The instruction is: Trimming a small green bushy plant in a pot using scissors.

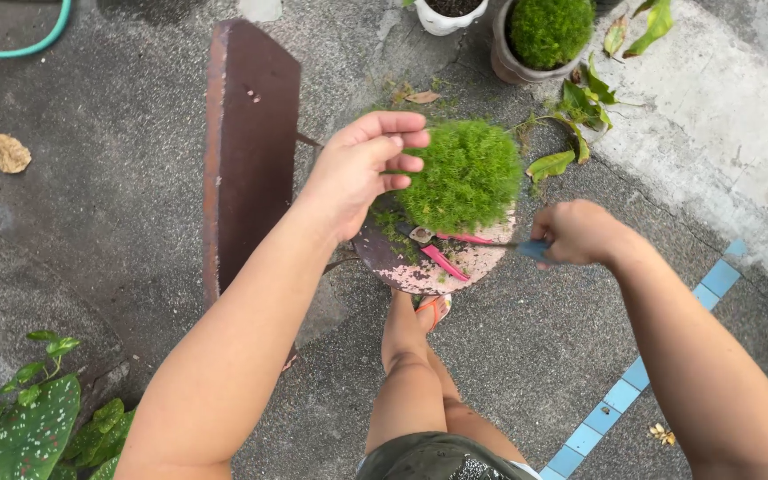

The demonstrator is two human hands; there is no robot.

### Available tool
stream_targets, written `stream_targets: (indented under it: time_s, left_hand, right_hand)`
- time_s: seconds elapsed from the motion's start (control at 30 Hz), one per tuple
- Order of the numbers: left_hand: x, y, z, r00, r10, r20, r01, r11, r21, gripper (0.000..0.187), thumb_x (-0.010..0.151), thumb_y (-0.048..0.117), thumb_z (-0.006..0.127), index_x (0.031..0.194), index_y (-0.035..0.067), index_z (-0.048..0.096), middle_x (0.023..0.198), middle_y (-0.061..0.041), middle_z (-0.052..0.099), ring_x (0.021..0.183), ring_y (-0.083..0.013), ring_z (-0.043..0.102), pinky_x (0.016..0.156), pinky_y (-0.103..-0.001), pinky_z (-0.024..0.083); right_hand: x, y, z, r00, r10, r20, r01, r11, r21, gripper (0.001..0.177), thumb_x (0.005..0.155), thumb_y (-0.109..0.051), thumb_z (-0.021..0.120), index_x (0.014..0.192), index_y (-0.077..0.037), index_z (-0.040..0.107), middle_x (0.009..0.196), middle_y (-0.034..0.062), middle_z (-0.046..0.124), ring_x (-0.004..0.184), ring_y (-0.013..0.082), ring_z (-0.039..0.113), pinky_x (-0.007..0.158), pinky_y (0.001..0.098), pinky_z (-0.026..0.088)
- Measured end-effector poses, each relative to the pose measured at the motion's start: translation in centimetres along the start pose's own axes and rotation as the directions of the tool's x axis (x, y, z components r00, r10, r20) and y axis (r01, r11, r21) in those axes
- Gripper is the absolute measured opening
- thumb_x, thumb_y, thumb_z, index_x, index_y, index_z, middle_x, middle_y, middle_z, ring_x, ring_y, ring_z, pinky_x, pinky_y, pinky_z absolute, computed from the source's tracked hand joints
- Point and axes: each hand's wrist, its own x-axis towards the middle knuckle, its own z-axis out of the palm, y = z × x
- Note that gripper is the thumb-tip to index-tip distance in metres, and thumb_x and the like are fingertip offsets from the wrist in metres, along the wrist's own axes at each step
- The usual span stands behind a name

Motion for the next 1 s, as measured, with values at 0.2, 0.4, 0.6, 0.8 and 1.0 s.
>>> stream_targets:
  time_s: [0.2,0.4,0.6,0.8,1.0]
  left_hand:
    - [-0.3,0.1,-0.3,0.999,-0.027,-0.018,0.026,0.999,-0.018,0.028,0.099,0.006,0.051,0.123,0.006,0.065,0.111,-0.004,0.072,0.09,-0.0134,0.065,0.081,-0.031,0.053]
    - [-0.3,0.4,-0.7,0.999,-0.045,-0.027,0.044,0.999,-0.026,0.028,0.099,0.007,0.052,0.125,0.006,0.064,0.112,-0.005,0.071,0.092,-0.0149,0.065,0.081,-0.032,0.053]
    - [-0.3,-0.2,-1.0,0.997,-0.071,-0.021,0.071,0.997,-0.013,0.027,0.099,0.007,0.053,0.125,0.005,0.063,0.114,-0.007,0.07,0.093,-0.0162,0.065,0.082,-0.033,0.053]
    - [-0.3,-1.3,-0.6,0.989,-0.143,-0.019,0.144,0.988,0.056,0.027,0.1,0.008,0.052,0.125,0.005,0.062,0.114,-0.007,0.07,0.094,-0.0168,0.065,0.081,-0.034,0.053]
    - [-0.5,-1.6,-0.4,0.982,-0.188,-0.014,0.189,0.978,0.091,0.028,0.1,0.008,0.052,0.125,0.005,0.062,0.115,-0.007,0.069,0.094,-0.0168,0.064,0.081,-0.033,0.053]
  right_hand:
    - [-1.9,3.0,8.1,0.988,-0.01,0.156,-0.029,0.969,0.244,0.051,0.073,-0.046,0.085,0.113,-0.018,0.07,0.091,0.0023,0.08,0.087,0.018,0.077,0.082,0.0359,0.06]
    - [-4.7,-2.0,19.1,0.967,-0.185,0.175,-0.177,0.006,0.984,0.064,0.082,-0.049,0.07,0.132,-0.013,0.054,0.107,0.0147,0.074,0.095,0.029,0.076,0.081,0.0402,0.059]
    - [-3.1,-11.2,19.7,0.944,-0.22,-0.245,-0.023,-0.786,0.617,0.057,0.094,-0.055,0.06,0.129,-0.01,0.054,0.115,0.0174,0.071,0.107,0.0315,0.07,0.086,0.0405,0.055]
    - [-0.2,-14.4,16.9,0.965,-0.063,-0.256,0.077,-0.862,0.501,0.05,0.1,-0.056,0.053,0.118,-0.009,0.059,0.11,0.0167,0.072,0.105,0.0316,0.071,0.084,0.0398,0.055]
    - [0.8,-15.8,15.9,0.974,0.106,-0.201,0.192,-0.86,0.473,0.037,0.1,-0.045,0.06,0.11,-0.009,0.055,0.098,0.0139,0.071,0.091,0.027,0.072,0.071,0.0362,0.055]
